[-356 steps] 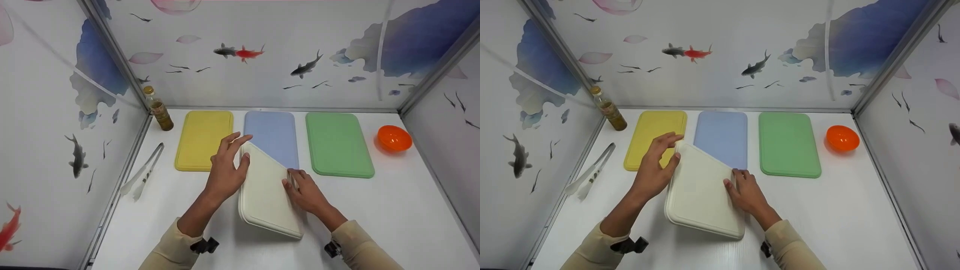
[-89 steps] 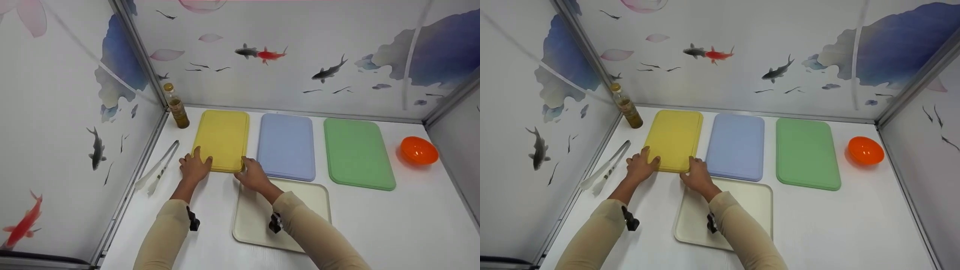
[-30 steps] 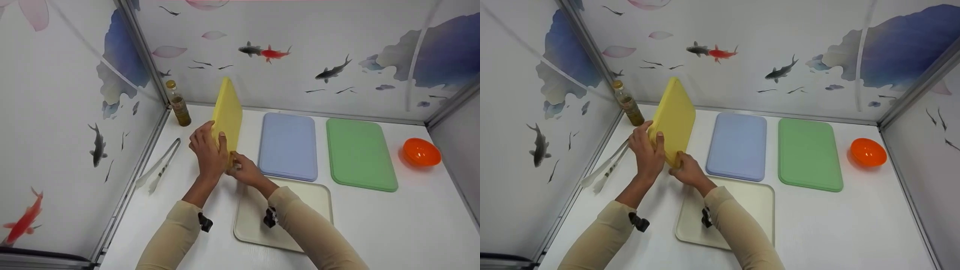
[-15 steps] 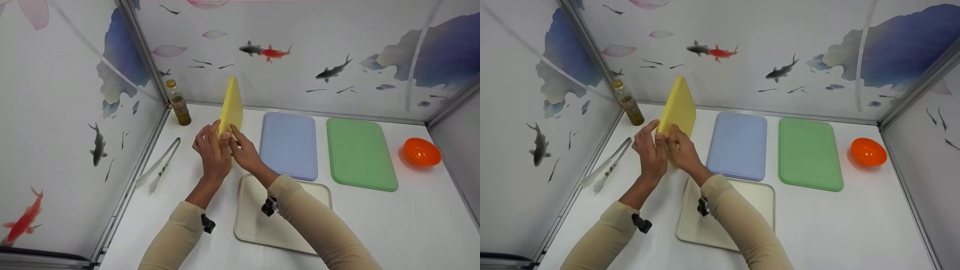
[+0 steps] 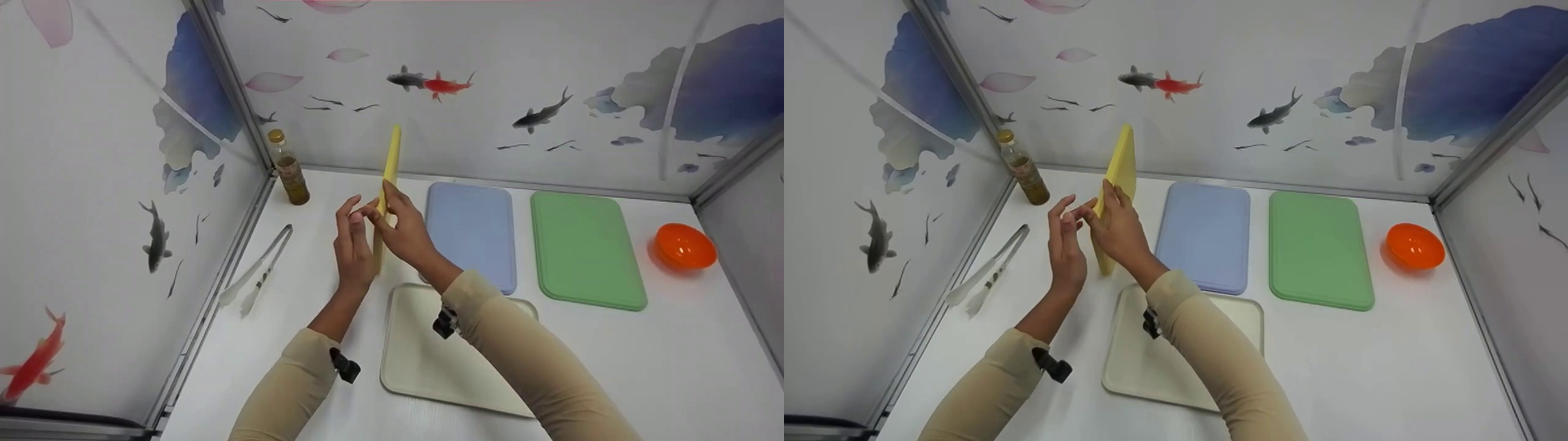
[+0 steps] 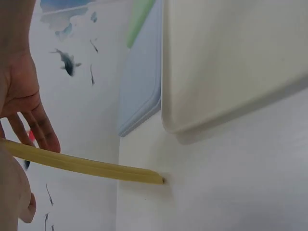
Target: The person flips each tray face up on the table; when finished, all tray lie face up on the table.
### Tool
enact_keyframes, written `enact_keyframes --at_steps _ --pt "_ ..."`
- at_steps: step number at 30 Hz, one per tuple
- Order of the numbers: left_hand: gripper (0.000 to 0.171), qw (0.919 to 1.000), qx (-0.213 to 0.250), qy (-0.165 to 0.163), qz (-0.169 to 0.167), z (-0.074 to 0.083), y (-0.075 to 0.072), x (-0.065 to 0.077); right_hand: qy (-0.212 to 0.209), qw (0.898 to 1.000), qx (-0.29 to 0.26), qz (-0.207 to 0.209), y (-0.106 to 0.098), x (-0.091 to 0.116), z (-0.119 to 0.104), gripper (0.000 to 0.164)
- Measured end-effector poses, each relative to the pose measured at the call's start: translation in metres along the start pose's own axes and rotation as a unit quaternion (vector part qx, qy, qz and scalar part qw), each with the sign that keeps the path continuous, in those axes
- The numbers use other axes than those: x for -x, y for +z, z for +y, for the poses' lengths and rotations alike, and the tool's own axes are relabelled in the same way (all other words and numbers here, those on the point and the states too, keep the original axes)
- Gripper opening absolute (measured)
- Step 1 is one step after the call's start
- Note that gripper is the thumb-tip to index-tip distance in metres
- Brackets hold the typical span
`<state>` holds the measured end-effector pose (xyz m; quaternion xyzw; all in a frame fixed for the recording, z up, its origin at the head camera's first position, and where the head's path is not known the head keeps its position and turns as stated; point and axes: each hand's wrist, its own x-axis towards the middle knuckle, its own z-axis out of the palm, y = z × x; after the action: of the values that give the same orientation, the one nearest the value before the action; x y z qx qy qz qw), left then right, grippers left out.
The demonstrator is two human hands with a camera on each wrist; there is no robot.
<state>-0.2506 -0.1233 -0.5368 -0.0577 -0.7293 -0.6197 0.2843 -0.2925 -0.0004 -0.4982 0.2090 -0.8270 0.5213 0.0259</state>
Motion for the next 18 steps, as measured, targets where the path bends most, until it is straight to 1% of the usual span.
enact_keyframes --at_steps 2,4,7,10,11,14,16,18 --pt "0.044 0.9969 0.044 -0.063 -0.013 -0.001 -0.001 -0.003 0.004 1.000 -0.002 -0.001 0.000 0.002 0.001 0.074" --pt "0.041 0.9896 0.062 -0.124 -0.037 -0.005 -0.001 -0.007 0.013 1.000 -0.004 -0.004 -0.001 0.003 0.001 0.074" --pt "0.045 0.9701 0.071 -0.215 -0.087 -0.016 -0.001 -0.013 0.030 0.999 -0.004 -0.009 -0.001 0.005 0.001 0.073" --pt "0.056 0.9466 0.066 -0.285 -0.137 -0.027 -0.002 -0.017 0.049 0.999 -0.004 -0.013 -0.001 0.005 0.000 0.073" --pt "0.060 0.9394 0.063 -0.301 -0.151 -0.031 -0.003 -0.018 0.052 0.999 -0.005 -0.013 -0.001 0.005 0.000 0.074" --pt "0.063 0.9226 0.067 -0.326 -0.194 -0.041 -0.005 -0.018 0.061 0.998 -0.009 -0.014 -0.001 0.006 0.000 0.075" --pt "0.062 0.9136 0.065 -0.339 -0.214 -0.048 -0.007 -0.017 0.066 0.998 -0.016 -0.016 -0.002 0.006 0.000 0.076" --pt "0.058 0.9060 0.058 -0.353 -0.227 -0.054 -0.008 -0.015 0.069 0.997 -0.025 -0.017 -0.003 0.007 0.001 0.076"
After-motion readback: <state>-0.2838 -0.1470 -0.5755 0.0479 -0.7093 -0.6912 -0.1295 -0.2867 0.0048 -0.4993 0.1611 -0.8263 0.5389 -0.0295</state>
